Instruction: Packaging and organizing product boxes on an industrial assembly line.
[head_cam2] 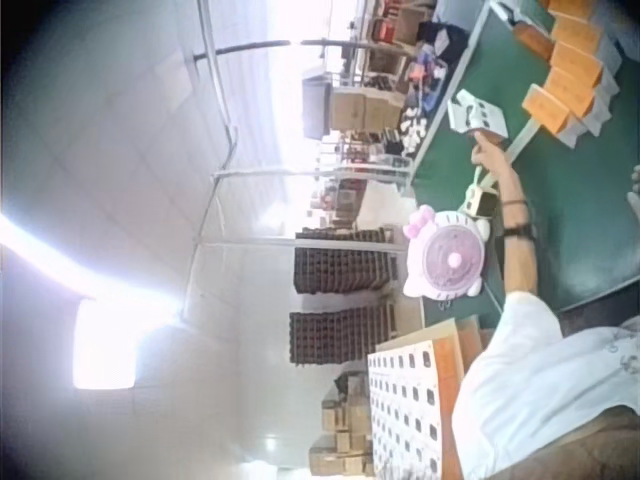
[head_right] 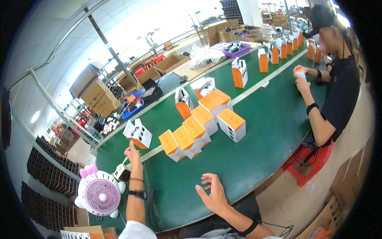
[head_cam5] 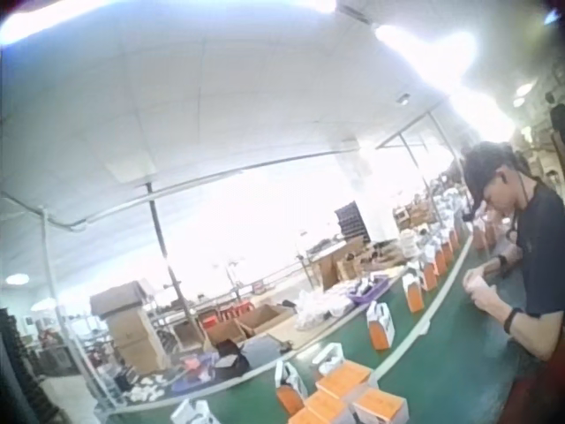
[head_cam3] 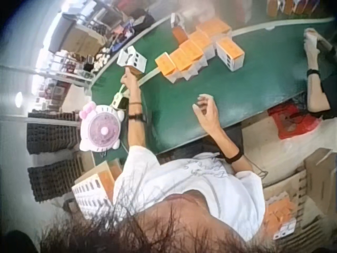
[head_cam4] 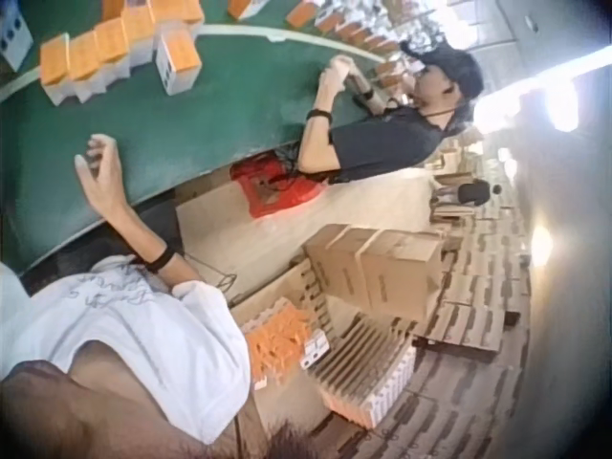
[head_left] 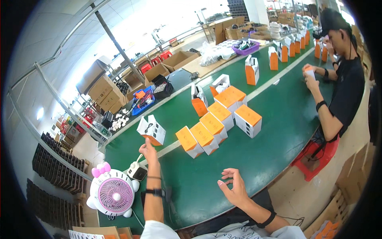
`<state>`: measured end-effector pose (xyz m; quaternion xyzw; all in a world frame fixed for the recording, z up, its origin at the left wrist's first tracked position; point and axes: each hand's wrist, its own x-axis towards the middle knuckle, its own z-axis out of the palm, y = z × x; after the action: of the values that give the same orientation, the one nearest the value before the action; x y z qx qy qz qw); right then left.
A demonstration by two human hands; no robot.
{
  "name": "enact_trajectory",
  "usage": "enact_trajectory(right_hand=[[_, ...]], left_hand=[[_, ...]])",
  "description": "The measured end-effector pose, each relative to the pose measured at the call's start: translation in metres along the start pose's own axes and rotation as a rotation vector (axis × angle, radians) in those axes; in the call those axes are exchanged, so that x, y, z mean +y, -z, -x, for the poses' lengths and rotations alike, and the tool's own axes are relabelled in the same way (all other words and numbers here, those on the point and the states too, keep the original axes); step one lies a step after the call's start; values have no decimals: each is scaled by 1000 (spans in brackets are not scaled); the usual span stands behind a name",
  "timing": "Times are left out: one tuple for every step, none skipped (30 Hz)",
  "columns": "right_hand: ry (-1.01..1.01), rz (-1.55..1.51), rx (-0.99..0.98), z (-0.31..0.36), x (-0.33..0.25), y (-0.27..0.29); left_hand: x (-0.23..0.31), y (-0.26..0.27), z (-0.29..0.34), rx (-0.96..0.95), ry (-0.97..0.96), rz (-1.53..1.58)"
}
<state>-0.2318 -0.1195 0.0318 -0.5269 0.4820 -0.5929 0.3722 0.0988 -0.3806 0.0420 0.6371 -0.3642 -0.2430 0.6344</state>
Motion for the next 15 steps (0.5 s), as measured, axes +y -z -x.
enact_trajectory(right_hand=[[21, 6, -21, -5, -3, -4], [-2, 1, 17, -11, 2, 1], [-19, -16, 41, -14, 3, 4], [1, -6, 11, -13, -1, -1], [-17, -25, -19, -13, -2, -9], [-37, -43, -46, -11, -2, -13], [-19, -38, -67, -10, -4, -17], [9, -5, -86, -7, -5, -20], [35, 25, -103, -4, -5, -22], [7, 55, -113, -5, 6, -14], [9, 56, -120, -11, 3, -8], [112, 153, -112, -20, -3, 0], [206, 236, -115, -24, -10, 3], [159, 211, -165, -31, -12, 7], [110, 112, -211, -36, -20, 6]], left_hand=[[-10, 6, 9, 57, -169, -95], [3, -18, 51, -185, -322, -169], [30, -29, 94, -409, -483, -245], [42, -31, 103, -472, -725, -426], [50, -32, 104, -530, -960, -617], [52, -32, 102, -495, -952, -611], [54, -34, 95, -725, -681, -461], [56, -32, 90, -938, -402, -296], [56, -19, 89, -916, -406, -291], [58, -15, 94, -1019, -307, -212], [57, -3, 99, -1101, -198, -146], [53, 2, 103, -1227, -105, 83], [50, 15, 107, -1281, 59, 137], [56, 25, 118, -1322, 74, 181], [70, 34, 134, -1355, 96, 228]])
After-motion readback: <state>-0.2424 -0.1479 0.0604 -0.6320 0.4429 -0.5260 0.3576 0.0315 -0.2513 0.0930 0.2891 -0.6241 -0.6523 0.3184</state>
